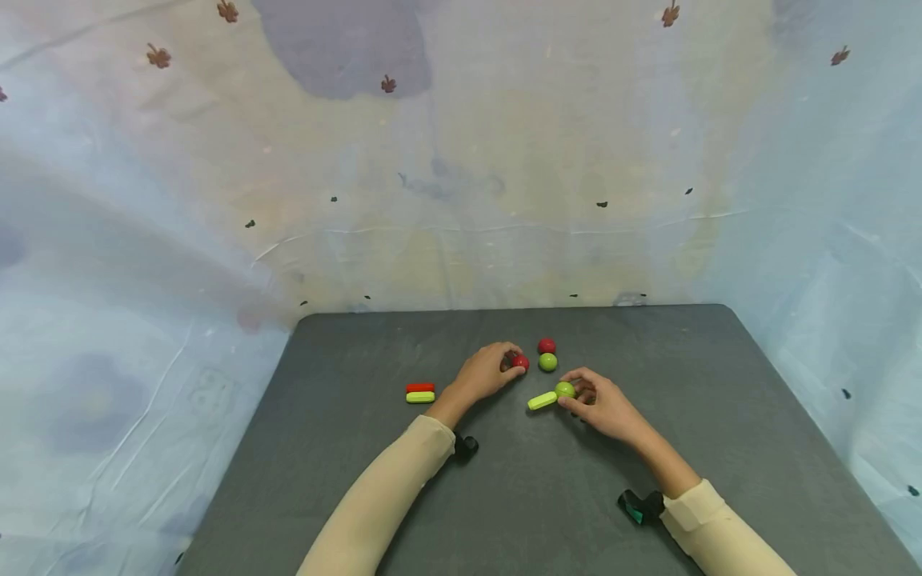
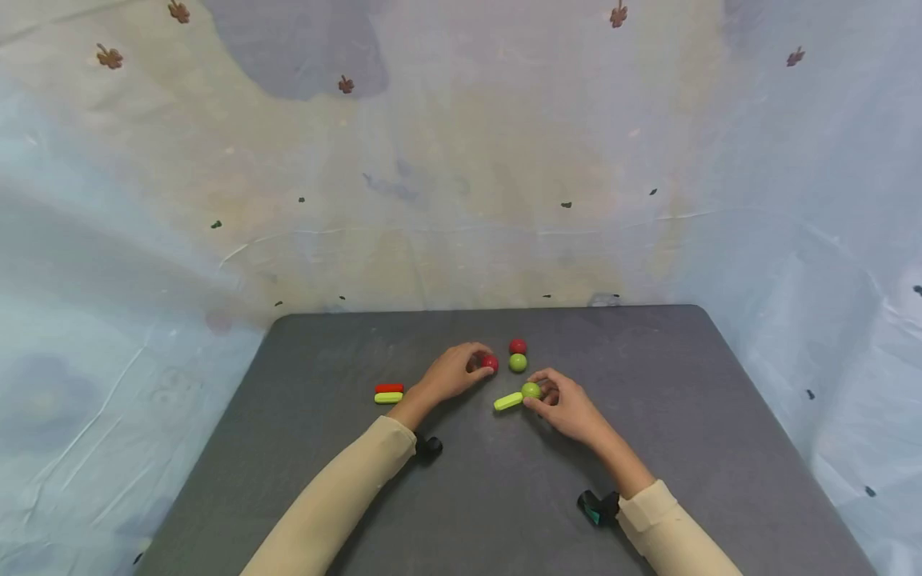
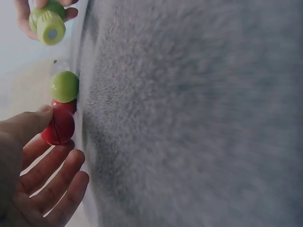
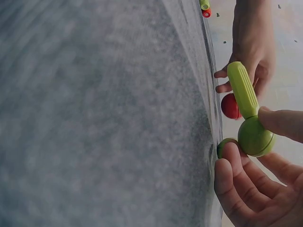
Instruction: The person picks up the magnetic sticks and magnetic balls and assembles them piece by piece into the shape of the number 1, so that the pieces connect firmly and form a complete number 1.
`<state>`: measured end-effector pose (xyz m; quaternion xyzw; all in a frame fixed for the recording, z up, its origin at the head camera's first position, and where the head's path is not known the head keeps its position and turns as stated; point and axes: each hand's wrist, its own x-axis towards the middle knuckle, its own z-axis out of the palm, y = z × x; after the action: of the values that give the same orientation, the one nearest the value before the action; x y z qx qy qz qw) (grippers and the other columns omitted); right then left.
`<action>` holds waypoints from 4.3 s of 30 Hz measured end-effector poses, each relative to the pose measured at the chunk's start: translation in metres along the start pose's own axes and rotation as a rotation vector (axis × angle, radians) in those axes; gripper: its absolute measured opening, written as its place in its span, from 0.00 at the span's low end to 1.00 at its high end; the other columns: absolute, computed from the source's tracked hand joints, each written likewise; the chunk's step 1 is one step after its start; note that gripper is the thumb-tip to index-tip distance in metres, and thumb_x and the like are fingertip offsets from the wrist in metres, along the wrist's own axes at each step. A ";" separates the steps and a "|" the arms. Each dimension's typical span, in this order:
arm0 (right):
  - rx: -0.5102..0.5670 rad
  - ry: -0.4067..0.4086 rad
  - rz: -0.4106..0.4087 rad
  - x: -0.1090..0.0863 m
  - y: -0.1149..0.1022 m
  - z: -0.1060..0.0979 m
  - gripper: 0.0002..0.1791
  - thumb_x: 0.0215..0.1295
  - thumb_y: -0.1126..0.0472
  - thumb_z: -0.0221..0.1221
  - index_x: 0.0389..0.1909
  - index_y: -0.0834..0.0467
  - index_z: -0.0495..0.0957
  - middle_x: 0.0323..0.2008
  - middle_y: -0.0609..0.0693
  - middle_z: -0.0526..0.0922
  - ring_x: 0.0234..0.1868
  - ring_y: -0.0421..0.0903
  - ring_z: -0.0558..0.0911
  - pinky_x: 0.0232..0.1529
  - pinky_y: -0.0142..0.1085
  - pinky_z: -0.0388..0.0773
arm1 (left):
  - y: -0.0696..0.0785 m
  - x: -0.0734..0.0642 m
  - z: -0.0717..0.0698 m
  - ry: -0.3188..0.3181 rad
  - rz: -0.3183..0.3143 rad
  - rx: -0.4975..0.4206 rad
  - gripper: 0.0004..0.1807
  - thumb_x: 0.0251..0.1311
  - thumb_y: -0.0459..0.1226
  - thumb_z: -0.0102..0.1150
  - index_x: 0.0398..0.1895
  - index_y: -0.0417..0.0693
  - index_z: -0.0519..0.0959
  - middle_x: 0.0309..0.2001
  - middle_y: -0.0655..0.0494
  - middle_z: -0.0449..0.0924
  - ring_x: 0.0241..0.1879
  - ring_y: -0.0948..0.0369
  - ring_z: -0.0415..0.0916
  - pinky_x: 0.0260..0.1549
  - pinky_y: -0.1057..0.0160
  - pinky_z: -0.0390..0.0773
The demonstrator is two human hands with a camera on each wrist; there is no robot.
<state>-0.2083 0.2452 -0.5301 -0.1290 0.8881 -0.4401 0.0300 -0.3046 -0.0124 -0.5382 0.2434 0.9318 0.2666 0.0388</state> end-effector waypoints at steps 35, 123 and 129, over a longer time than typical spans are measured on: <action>0.030 0.015 0.021 0.009 -0.003 0.008 0.23 0.75 0.54 0.69 0.60 0.65 0.78 0.39 0.53 0.87 0.30 0.44 0.84 0.29 0.35 0.77 | 0.003 -0.067 -0.009 -0.056 0.019 -0.077 0.20 0.72 0.56 0.67 0.60 0.62 0.81 0.46 0.67 0.85 0.41 0.70 0.81 0.40 0.63 0.82; 0.563 -0.058 0.174 -0.002 -0.035 0.043 0.27 0.81 0.60 0.63 0.72 0.69 0.69 0.45 0.70 0.88 0.31 0.55 0.90 0.32 0.51 0.89 | -0.056 -0.121 -0.075 0.046 -0.111 0.081 0.10 0.74 0.45 0.69 0.53 0.57 0.84 0.44 0.65 0.81 0.41 0.64 0.80 0.38 0.57 0.80; 0.558 -0.055 0.184 -0.001 -0.033 0.044 0.26 0.80 0.59 0.63 0.70 0.70 0.72 0.47 0.70 0.88 0.34 0.55 0.91 0.37 0.47 0.89 | -0.071 -0.130 -0.085 0.055 -0.153 0.163 0.09 0.71 0.46 0.72 0.49 0.59 0.84 0.42 0.63 0.79 0.39 0.64 0.77 0.38 0.56 0.80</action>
<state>-0.1929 0.1926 -0.5311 -0.0467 0.7396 -0.6591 0.1280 -0.2386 -0.1667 -0.5098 0.1664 0.9669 0.1929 0.0135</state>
